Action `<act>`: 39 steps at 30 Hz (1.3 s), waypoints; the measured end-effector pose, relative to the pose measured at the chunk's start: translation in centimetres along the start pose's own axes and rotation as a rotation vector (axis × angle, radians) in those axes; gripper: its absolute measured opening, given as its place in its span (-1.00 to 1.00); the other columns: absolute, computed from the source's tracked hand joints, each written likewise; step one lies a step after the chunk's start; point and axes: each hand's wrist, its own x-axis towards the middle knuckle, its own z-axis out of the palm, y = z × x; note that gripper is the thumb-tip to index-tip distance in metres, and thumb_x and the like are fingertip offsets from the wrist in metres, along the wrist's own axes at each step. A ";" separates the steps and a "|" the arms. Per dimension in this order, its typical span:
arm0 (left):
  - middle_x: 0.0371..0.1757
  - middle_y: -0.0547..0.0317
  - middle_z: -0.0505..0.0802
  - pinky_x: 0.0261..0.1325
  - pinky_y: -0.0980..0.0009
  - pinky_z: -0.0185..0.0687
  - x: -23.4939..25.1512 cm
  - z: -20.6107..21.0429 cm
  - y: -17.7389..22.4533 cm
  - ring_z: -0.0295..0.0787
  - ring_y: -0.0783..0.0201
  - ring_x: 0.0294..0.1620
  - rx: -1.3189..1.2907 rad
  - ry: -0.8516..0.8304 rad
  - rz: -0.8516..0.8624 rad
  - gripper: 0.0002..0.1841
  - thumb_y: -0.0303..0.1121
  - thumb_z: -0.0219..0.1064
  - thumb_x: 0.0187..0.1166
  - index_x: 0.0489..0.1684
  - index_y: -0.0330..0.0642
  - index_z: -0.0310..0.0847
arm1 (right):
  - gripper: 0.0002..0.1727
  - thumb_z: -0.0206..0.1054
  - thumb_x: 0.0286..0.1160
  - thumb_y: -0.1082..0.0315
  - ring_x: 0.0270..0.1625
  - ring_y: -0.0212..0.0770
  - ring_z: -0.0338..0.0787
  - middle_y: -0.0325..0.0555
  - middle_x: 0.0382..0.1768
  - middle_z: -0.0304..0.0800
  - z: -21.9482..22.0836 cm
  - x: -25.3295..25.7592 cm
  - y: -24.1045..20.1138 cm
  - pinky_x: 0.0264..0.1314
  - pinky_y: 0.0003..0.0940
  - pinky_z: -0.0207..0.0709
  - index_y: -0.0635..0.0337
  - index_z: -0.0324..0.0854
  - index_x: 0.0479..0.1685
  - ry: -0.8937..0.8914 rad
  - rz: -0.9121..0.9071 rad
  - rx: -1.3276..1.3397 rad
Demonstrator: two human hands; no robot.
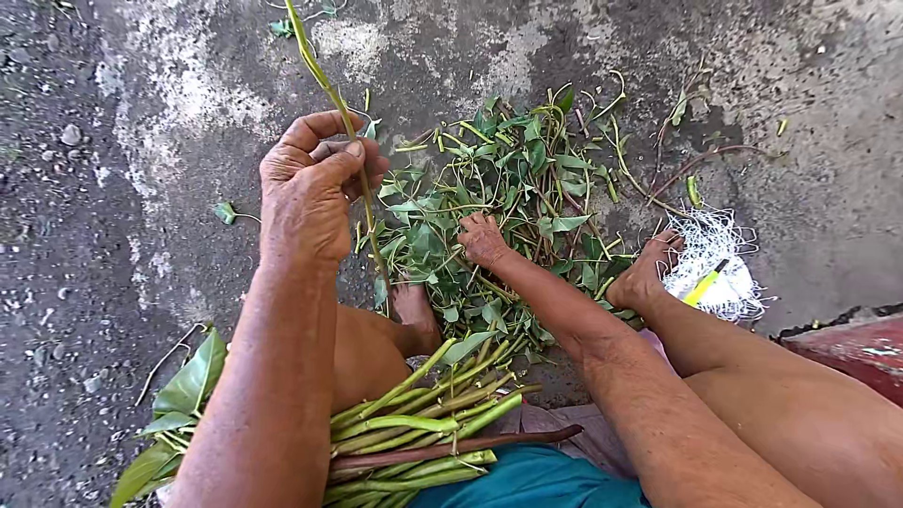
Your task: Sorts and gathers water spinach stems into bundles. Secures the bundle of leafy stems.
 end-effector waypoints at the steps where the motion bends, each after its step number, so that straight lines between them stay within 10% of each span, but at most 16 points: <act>1: -0.20 0.19 0.88 0.02 0.27 0.88 0.0 0.0 0.0 0.91 0.24 -0.18 -0.004 0.007 0.015 -0.77 -0.63 0.15 0.68 0.13 -0.18 0.61 | -0.81 0.42 0.43 0.39 0.59 0.25 0.48 0.10 0.45 0.65 -1.1 -0.2 0.1 0.50 0.36 0.31 0.16 0.86 -0.06 0.087 -0.018 0.053; 7: -0.21 0.20 0.86 -0.09 0.40 0.80 0.4 0.1 0.3 0.85 0.31 -0.21 -0.026 0.251 0.077 -0.72 -0.63 0.26 0.62 0.21 -0.22 0.66 | -0.83 0.44 0.46 0.43 0.06 0.03 0.87 0.09 -0.05 0.90 -10.9 -1.4 -0.1 0.24 0.03 0.70 0.31 0.85 -0.10 0.655 -0.063 0.484; 13: -0.28 0.07 0.87 -0.22 0.34 0.86 0.6 1.8 -0.1 0.88 0.24 -0.34 -0.135 0.245 -0.057 -0.75 -0.64 0.28 0.62 0.19 -0.30 0.66 | -0.76 0.48 0.43 0.51 -0.19 -0.23 0.87 0.06 -0.16 0.88 -18.1 -5.3 -5.8 -0.02 -0.35 0.77 0.37 0.81 0.05 0.899 -0.188 0.687; 39: -0.11 -0.06 0.89 -0.12 0.23 0.88 -0.2 0.5 0.5 0.92 0.13 -0.20 -0.254 0.046 -0.222 -0.77 -0.61 0.15 0.71 0.21 -0.32 0.62 | -0.76 0.45 0.44 0.47 -0.19 -0.07 0.84 0.02 -0.26 0.84 -16.6 -6.3 -9.4 -0.07 -0.13 0.74 0.23 0.88 0.04 0.787 -0.227 0.432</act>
